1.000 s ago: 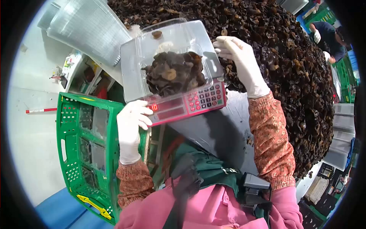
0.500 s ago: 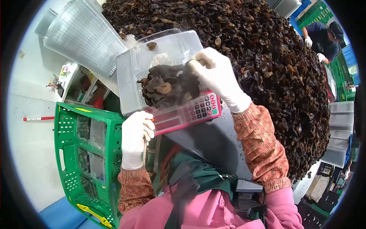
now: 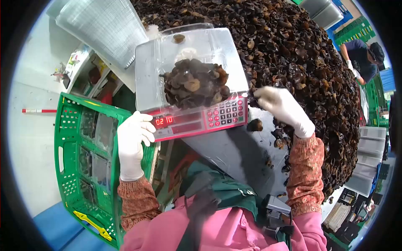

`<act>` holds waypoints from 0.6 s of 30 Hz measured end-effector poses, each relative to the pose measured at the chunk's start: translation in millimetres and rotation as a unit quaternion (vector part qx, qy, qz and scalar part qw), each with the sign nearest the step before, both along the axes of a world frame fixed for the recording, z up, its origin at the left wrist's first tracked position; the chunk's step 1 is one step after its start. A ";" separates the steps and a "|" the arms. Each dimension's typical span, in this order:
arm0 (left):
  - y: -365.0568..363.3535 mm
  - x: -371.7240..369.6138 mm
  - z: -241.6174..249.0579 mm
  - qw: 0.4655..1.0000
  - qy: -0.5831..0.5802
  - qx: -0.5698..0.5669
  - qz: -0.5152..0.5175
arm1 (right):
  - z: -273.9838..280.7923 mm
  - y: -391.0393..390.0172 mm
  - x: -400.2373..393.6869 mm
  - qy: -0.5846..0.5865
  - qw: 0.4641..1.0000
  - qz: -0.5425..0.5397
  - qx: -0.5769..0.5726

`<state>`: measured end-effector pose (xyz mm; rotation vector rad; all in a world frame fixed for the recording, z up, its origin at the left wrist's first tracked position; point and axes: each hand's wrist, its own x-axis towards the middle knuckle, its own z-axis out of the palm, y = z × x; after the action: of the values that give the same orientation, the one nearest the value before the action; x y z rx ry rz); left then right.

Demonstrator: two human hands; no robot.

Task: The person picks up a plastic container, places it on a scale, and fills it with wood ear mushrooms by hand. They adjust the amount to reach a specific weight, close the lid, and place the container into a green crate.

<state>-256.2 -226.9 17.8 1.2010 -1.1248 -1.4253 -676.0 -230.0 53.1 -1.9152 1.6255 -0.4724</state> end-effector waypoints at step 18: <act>1.8 -30.0 19.6 0.995 -0.014 0.097 0.008 | 6.2 -124.1 135.0 -0.054 0.942 0.084 -0.320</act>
<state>-286.2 -225.0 37.4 1.3665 -1.0118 -1.5363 -541.1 -354.2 59.3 -2.4085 1.3114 -1.1176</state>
